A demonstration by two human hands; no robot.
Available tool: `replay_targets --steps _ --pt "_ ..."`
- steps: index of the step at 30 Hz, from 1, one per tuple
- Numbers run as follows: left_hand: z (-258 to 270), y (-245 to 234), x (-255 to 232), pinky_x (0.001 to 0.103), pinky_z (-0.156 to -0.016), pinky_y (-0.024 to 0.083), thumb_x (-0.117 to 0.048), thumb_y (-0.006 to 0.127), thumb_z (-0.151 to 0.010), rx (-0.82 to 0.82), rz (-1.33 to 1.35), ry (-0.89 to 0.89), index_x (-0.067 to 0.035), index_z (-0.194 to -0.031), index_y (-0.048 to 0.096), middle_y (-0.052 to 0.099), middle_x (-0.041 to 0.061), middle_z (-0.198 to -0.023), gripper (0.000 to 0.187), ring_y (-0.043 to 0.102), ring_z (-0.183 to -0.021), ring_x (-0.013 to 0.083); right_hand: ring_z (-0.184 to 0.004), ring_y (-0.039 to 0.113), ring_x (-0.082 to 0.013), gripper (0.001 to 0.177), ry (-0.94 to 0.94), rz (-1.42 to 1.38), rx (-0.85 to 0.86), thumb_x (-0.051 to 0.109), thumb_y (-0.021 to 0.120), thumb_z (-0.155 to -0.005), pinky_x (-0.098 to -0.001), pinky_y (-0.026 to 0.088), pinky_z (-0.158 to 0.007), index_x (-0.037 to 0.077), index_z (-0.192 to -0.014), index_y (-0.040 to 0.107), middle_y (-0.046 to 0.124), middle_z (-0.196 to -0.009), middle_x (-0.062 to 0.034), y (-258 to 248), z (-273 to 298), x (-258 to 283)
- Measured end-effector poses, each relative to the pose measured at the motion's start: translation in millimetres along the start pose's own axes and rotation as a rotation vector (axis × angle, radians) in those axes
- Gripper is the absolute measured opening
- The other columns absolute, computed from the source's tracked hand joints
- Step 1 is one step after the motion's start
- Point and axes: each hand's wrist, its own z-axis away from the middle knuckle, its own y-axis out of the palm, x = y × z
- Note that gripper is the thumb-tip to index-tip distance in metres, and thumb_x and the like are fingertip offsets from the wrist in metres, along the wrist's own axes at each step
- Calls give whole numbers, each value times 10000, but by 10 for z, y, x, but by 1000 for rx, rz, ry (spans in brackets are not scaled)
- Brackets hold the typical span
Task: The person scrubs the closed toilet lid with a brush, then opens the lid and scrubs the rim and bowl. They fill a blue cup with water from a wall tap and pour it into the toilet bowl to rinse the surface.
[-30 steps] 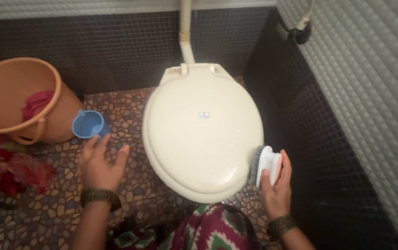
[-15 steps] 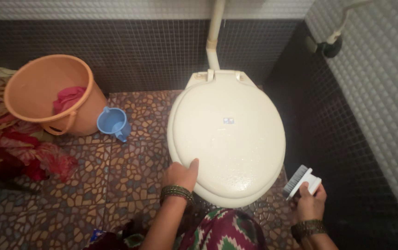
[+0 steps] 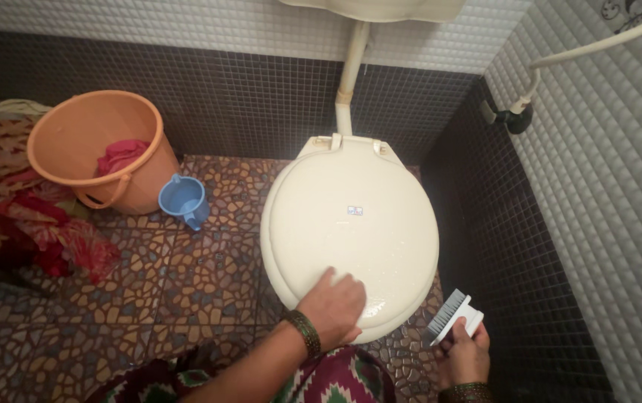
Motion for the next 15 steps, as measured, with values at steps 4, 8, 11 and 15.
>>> replay_targets --steps 4,8,11,15 --pt "3 -145 7 472 -915 548 -241 680 -895 -422 -205 353 -81 -878 631 627 76 -996 168 626 -1008 216 -719 510 -112 370 81 19 -113 248 493 -1072 -307 407 -597 156 -1431 472 611 -962 -23 70 28 71" --pt "-129 -520 -24 375 -676 496 -125 608 -1000 -552 -26 214 -67 -886 636 618 62 -887 131 585 -786 187 -720 529 -123 385 28 -32 -37 253 475 -1072 -315 396 -571 171 -1448 480 633 -997 -31 -19 -86 140" --pt "-473 -996 344 400 -623 453 -182 645 -1026 -755 -159 96 -64 -991 687 582 26 -803 130 569 -764 192 -701 515 -126 370 -35 -80 13 252 484 -1074 -319 386 -539 181 -1437 498 624 -997 -20 -80 -176 116" --pt "-1481 -1917 1090 472 -806 512 -196 684 -944 -1152 -371 56 -118 -856 634 660 94 -1129 127 618 -1025 281 -666 536 -141 336 -29 -81 -10 237 471 -1063 -328 377 -509 186 -1393 505 632 -964 -28 -55 -223 86"
